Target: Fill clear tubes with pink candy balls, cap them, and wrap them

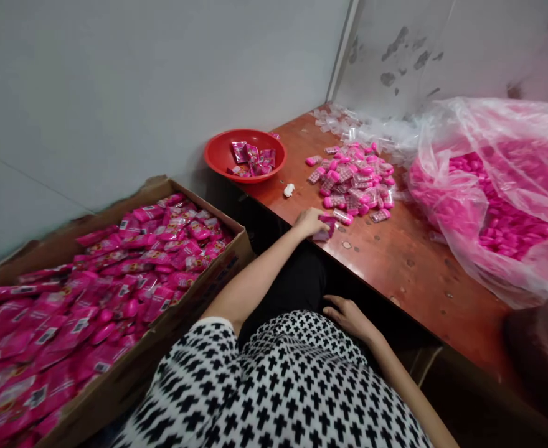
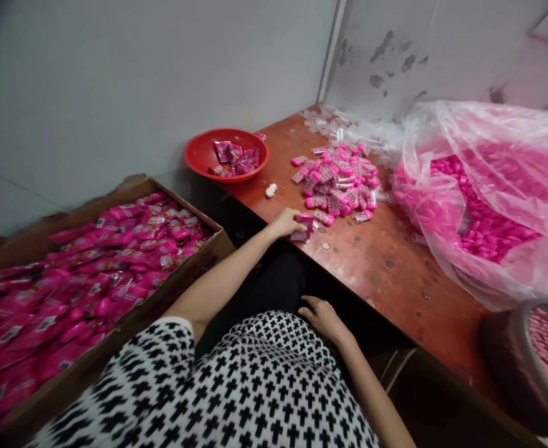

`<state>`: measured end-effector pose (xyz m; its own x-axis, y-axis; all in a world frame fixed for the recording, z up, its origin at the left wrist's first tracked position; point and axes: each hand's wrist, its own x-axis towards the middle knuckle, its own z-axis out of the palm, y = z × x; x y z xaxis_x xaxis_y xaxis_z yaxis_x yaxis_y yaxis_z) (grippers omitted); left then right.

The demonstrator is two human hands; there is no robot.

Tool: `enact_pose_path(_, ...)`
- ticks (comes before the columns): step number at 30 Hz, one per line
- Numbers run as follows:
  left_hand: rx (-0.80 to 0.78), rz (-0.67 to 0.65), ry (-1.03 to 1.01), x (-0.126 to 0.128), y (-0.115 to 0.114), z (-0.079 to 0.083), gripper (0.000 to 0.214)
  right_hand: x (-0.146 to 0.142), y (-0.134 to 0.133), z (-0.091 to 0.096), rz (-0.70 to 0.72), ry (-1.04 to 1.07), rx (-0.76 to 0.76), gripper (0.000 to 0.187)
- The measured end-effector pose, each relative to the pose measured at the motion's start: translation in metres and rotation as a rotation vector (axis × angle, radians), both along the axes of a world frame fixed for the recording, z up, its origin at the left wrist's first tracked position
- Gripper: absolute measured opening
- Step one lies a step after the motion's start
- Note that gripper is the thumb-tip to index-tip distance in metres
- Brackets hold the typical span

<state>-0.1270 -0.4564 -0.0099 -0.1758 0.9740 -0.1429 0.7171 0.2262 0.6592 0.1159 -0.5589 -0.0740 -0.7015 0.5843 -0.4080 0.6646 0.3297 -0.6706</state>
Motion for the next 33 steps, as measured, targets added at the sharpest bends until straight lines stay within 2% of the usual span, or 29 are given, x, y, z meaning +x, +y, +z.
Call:
enact_pose_path(2, 0.034, -0.102, -0.037, 0.025, 0.003, 0.001, 0.026, 0.005, 0.000, 0.012, -0.034, 0.044, -0.036, 0.047)
enact_pose_path(5, 0.004, -0.143, 0.032, 0.055, 0.014, -0.002, 0.029, 0.007, 0.000, 0.020, -0.056, 0.092, -0.058, 0.044)
enact_pose_path(7, -0.013, -0.130, 0.091, 0.065, 0.017, -0.007, 0.033, 0.006, 0.001, 0.021, -0.066, 0.113, -0.071, 0.043)
enact_pose_path(10, 0.090, -0.166, 0.161, 0.065, 0.008, -0.015, 0.044, 0.004, 0.006, 0.021, -0.070, 0.138, -0.099, 0.041)
enact_pose_path(13, 0.262, -0.197, 0.198, 0.045, -0.004, -0.020, 0.049, 0.001, 0.020, 0.031, -0.040, 0.170, -0.105, 0.039)
enact_pose_path(15, 0.326, -0.118, 0.229, 0.020, -0.005, -0.022, 0.043, -0.001, 0.034, 0.042, -0.039, 0.207, -0.086, 0.037)
enact_pose_path(19, 0.323, 0.209, 0.398, -0.050, 0.017, -0.028, 0.046, -0.007, 0.064, 0.059, -0.091, 0.270, -0.018, 0.034)
enact_pose_path(20, 0.294, 0.250, 0.428, -0.066, 0.025, -0.030, 0.048, -0.009, 0.070, 0.060, -0.100, 0.277, -0.002, 0.033)
enact_pose_path(22, 0.228, 0.234, 0.458, -0.090, 0.038, -0.037, 0.045, -0.014, 0.080, 0.060, -0.105, 0.283, 0.030, 0.031)
enact_pose_path(26, 0.204, 0.202, 0.438, -0.105, 0.049, -0.049, 0.030, -0.022, 0.088, 0.054, -0.085, 0.287, 0.057, 0.029)
enact_pose_path(31, 0.189, 0.326, 0.350, -0.106, 0.052, -0.056, 0.022, -0.020, 0.100, 0.052, -0.138, 0.297, 0.120, 0.029)
enact_pose_path(33, 0.190, 0.384, 0.311, -0.112, 0.055, -0.059, 0.025, -0.017, 0.110, 0.051, -0.189, 0.305, 0.183, 0.028)
